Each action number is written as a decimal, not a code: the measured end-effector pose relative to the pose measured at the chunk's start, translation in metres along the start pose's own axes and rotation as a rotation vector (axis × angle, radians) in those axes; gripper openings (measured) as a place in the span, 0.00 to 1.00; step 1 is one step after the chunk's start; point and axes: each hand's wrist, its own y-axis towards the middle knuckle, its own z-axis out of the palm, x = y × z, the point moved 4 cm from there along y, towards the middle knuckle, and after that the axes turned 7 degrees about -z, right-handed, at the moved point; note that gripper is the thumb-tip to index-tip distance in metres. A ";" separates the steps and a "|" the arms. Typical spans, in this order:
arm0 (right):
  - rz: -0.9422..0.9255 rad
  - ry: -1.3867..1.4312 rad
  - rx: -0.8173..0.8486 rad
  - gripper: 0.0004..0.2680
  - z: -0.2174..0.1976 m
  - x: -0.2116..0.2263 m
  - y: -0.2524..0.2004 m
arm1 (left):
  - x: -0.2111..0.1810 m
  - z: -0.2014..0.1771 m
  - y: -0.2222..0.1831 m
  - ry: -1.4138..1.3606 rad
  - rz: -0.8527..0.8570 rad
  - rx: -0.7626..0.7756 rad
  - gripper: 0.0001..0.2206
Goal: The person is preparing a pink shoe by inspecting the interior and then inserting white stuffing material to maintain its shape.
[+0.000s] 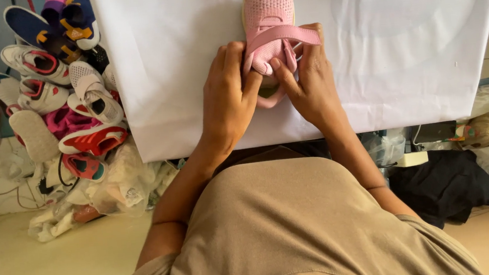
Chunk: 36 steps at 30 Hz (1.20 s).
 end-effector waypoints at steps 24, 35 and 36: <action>0.160 0.177 0.040 0.19 0.000 -0.021 -0.007 | 0.017 -0.005 0.000 0.152 0.065 0.052 0.16; 0.215 0.097 0.063 0.25 -0.002 -0.010 0.004 | 0.032 0.004 -0.001 0.148 -0.164 0.196 0.24; 0.199 0.075 0.063 0.26 -0.003 -0.006 0.007 | 0.029 0.003 0.000 0.146 -0.192 0.208 0.25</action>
